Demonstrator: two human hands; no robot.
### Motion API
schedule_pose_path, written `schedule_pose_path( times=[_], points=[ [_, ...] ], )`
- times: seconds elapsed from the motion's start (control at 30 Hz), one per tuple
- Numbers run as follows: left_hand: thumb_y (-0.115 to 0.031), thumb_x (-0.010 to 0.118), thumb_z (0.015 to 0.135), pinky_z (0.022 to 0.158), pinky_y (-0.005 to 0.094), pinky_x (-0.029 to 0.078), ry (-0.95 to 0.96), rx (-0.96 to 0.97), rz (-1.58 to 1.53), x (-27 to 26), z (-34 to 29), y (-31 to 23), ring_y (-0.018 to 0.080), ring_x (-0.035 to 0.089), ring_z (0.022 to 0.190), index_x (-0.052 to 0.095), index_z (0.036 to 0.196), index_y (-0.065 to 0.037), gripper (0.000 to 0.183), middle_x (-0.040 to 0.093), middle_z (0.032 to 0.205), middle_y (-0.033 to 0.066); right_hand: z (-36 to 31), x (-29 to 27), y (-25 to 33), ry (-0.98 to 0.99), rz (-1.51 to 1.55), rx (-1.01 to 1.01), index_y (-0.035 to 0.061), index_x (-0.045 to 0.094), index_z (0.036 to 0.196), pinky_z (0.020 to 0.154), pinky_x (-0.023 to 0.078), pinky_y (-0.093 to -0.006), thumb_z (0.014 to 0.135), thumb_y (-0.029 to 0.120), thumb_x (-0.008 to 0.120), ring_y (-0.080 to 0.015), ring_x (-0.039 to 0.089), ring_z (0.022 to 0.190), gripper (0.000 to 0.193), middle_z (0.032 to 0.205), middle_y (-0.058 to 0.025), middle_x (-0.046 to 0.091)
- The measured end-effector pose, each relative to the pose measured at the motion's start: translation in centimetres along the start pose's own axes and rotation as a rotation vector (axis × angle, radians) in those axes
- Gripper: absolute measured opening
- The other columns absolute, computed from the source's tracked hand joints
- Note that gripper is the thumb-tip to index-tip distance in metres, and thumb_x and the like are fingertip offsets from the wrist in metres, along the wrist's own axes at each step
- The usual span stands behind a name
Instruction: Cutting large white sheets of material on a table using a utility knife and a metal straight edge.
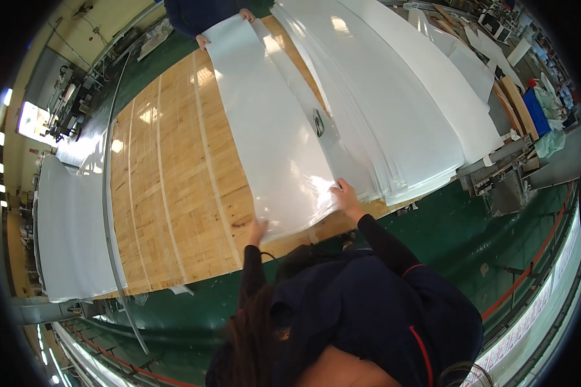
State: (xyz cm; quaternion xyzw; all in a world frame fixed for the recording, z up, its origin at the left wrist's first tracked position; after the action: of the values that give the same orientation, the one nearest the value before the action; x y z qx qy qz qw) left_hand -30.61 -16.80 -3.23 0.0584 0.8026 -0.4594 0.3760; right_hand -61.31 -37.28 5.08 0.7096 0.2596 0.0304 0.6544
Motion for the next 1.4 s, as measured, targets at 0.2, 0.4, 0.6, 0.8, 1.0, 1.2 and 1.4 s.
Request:
schedule_pose_path(
  times=[0.2,0.4,0.6,0.8,1.0,1.2,1.4],
  points=[
    [-0.017,0.060,0.074,0.080,0.0448,0.043,-0.269,-0.117,-0.015,8.1,-1.6,-6.2,0.0424,0.054,0.091,0.052,0.105,0.005,0.039,0.056,0.097,0.0290,1.0,-6.5,-4.8,-0.057,-0.725,-0.097,0.0007,0.058,0.084,0.069,0.047,-0.0415,0.075,0.019,0.055,-0.0373,0.058,0.078,0.020,0.079,-0.0182,0.060],
    [-0.017,0.060,0.073,0.082,0.0466,0.042,-0.370,-0.175,0.058,6.3,-2.0,-3.3,0.0444,0.052,0.092,0.047,0.110,0.006,0.046,0.054,0.098,0.0304,8.0,-3.0,-0.9,0.224,-0.983,-0.073,-0.0005,0.060,0.088,0.067,0.049,-0.0392,0.075,0.013,0.052,-0.0319,0.061,0.077,0.020,0.086,-0.0173,0.059],
    [-0.013,0.068,0.070,0.083,0.0386,0.043,-0.284,-0.039,-0.380,9.3,-1.2,-6.1,0.0325,0.055,0.096,0.045,0.113,0.006,0.052,0.056,0.103,0.0225,21.1,-3.9,2.8,-0.211,-0.758,-0.425,0.0025,0.052,0.103,0.068,0.050,-0.0384,0.081,0.007,0.047,-0.0300,0.059,0.082,0.024,0.092,-0.0150,0.055],
    [-0.013,0.064,0.079,0.078,0.0285,0.044,0.010,-0.223,-0.690,6.9,-3.0,-6.9,0.0158,0.055,0.089,0.051,0.112,0.003,0.039,0.060,0.098,0.0084,30.5,-0.7,1.9,-0.215,-0.921,-0.176,0.0035,0.055,0.099,0.067,0.050,-0.0358,0.083,0.012,0.048,-0.0264,0.059,0.084,0.019,0.093,-0.0124,0.054],
    [-0.006,0.057,0.081,0.076,0.0264,0.045,-0.102,-0.119,-0.697,-12.2,-7.0,-20.9,0.0130,0.056,0.087,0.055,0.108,0.004,0.029,0.061,0.096,0.0066,32.8,0.5,-1.7,-0.219,-1.187,-0.210,0.0063,0.059,0.087,0.062,0.047,-0.0372,0.081,0.015,0.051,-0.0265,0.059,0.082,0.013,0.088,-0.0101,0.057],
    [-0.006,0.058,0.081,0.079,0.0243,0.043,-0.148,0.074,-0.549,-23.4,-11.4,-37.1,0.0127,0.055,0.090,0.050,0.113,0.007,0.035,0.060,0.101,0.0078,21.6,5.2,-1.6,0.049,-0.583,-0.232,0.0011,0.054,0.086,0.062,0.043,-0.0502,0.081,0.029,0.054,-0.0380,0.058,0.072,0.028,0.075,-0.0195,0.059],
    [-0.012,0.058,0.082,0.078,0.0229,0.043,-0.055,0.481,-0.635,-23.6,-5.8,-52.0,0.0094,0.055,0.088,0.051,0.114,0.004,0.036,0.060,0.099,0.0052,3.7,5.6,-7.9,0.555,0.283,0.487,0.0051,0.050,0.089,0.040,0.040,-0.0290,0.084,0.027,0.056,-0.0139,0.049,0.047,0.023,0.064,-0.0047,0.052]
  ],
)
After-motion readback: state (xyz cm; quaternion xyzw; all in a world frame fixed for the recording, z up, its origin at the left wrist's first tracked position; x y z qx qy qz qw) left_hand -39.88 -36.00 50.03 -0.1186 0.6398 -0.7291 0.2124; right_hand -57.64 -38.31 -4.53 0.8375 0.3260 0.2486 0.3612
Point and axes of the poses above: each hand's wrist, its own z-axis towards the middle knuckle, its own x-axis out of the palm, y = z × x, the point moved 8 cm from there along z, towards the middle knuckle
